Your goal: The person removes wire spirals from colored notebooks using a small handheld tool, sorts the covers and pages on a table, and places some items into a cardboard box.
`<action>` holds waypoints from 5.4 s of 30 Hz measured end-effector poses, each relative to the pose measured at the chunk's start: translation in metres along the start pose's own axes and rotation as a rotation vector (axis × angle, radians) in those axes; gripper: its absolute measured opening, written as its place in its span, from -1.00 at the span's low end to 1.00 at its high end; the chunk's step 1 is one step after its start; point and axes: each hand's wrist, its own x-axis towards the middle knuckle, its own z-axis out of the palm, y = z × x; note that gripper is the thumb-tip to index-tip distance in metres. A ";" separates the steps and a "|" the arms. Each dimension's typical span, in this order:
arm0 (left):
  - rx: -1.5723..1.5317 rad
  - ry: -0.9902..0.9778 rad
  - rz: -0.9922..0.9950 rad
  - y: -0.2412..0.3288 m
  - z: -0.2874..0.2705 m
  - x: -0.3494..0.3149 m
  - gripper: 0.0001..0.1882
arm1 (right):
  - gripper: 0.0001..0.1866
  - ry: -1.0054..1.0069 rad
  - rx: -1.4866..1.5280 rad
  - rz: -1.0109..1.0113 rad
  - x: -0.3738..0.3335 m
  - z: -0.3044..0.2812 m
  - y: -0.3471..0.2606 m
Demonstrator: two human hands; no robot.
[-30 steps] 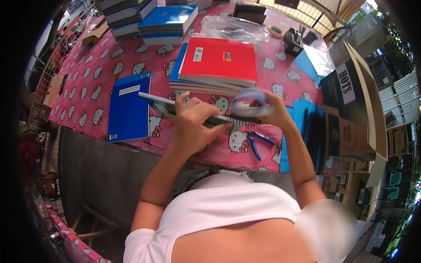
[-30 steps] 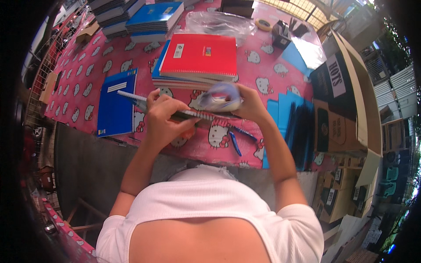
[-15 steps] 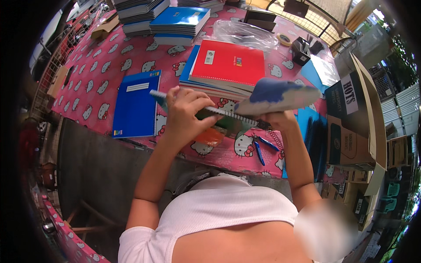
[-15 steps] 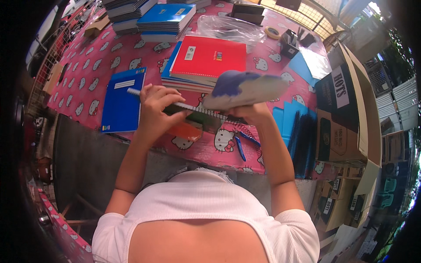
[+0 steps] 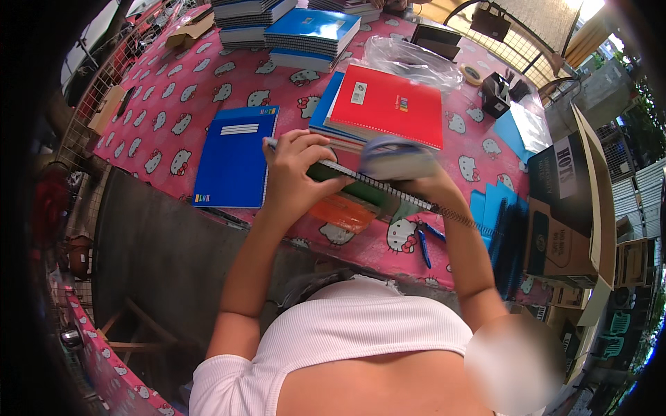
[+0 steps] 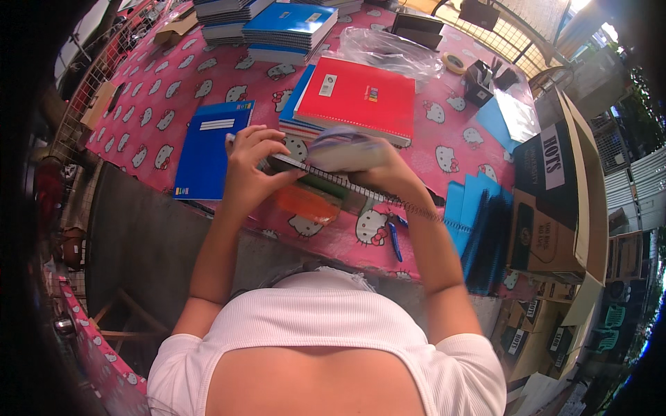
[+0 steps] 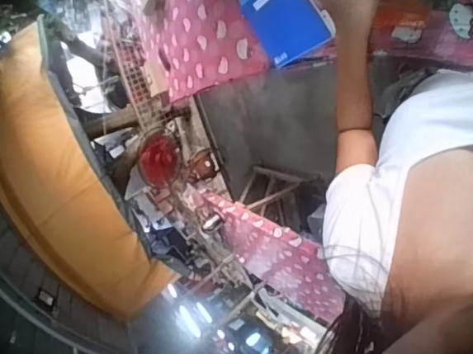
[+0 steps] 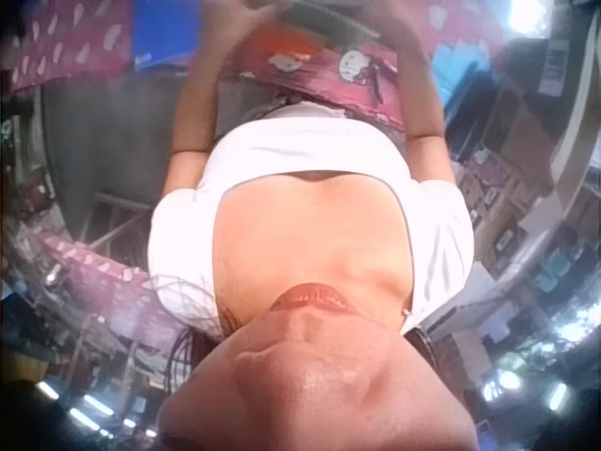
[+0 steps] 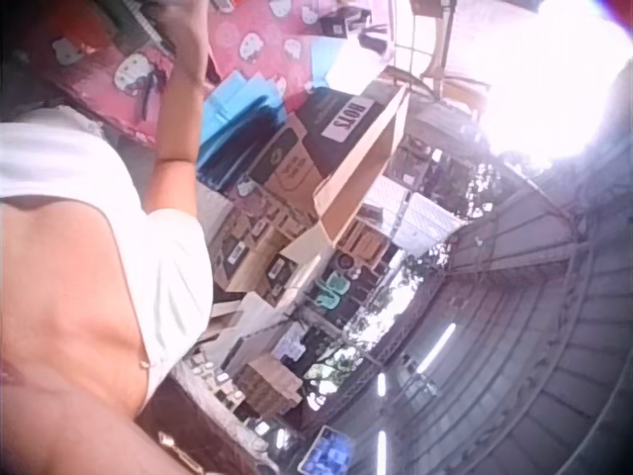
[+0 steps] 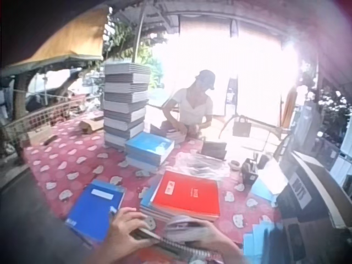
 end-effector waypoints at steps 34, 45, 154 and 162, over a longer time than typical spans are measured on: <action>-0.977 0.133 -0.328 -0.075 -0.009 -0.005 -0.47 | -0.53 -0.019 -0.194 -0.070 0.112 0.040 0.010; -1.254 -0.046 -0.412 -0.104 -0.004 0.005 -0.77 | -0.36 1.083 -1.147 0.621 -0.051 -0.140 0.107; -0.793 -0.033 -0.169 0.005 -0.041 0.023 -0.76 | -0.64 0.726 -0.055 -0.064 -0.068 0.038 0.019; -0.734 -0.141 -0.291 -0.029 -0.021 0.008 -0.60 | -0.74 0.671 -0.191 0.175 -0.084 0.065 0.083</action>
